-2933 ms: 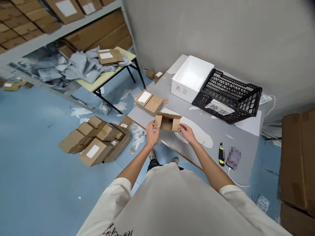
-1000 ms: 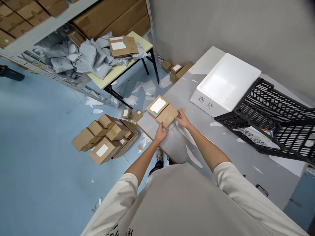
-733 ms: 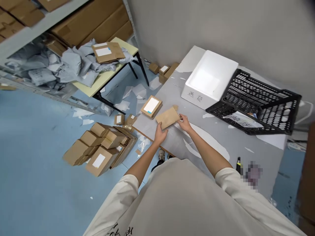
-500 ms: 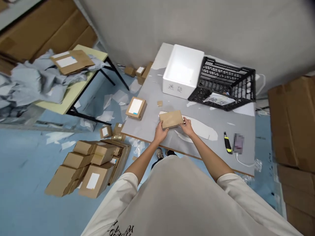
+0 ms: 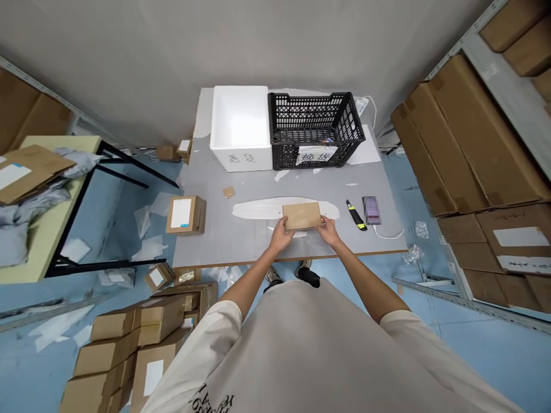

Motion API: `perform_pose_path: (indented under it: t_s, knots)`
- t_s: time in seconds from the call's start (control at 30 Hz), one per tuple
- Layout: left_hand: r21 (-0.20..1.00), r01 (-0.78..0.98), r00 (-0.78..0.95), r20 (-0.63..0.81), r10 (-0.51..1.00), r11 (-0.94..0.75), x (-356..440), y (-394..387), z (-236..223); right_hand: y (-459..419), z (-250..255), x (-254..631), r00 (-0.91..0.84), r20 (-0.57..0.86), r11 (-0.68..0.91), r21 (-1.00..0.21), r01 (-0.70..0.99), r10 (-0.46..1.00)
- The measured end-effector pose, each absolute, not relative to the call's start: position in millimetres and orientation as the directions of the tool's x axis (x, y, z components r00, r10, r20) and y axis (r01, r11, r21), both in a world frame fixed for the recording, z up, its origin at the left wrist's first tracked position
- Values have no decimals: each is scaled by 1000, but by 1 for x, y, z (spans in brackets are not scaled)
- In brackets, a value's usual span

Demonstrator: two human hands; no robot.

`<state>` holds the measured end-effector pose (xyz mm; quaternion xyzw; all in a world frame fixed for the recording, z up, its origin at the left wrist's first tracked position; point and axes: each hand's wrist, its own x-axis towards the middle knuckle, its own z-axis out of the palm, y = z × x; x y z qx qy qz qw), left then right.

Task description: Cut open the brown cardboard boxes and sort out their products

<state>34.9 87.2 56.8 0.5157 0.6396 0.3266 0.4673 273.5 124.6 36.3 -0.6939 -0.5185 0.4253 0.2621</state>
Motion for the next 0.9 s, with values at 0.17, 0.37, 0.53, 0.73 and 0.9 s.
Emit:
perform_pose_path:
  t_s: [0.17, 0.37, 0.53, 0.73, 0.9]
  knots:
    - [881, 361, -97, -290, 952, 305, 68, 98, 46, 139, 31, 309, 40, -379, -347, -794, 499, 925]
    - [852, 324, -227, -353, 908, 412, 76, 101, 37, 160, 30, 332, -48, -468, -378, -768, 517, 883]
    - [815, 254, -296, -447, 844, 521, 68, 117, 34, 184, 34, 324, -1, -450, -410, -813, 413, 893]
    - [817, 115, -234, -531, 815, 565, 72, 140, 29, 192, 39, 307, -39, -538, -507, -815, 280, 842]
    - [847, 53, -244, -502, 830, 529, 69, 147, 39, 190, 47, 303, -13, -516, -503, -840, 205, 856]
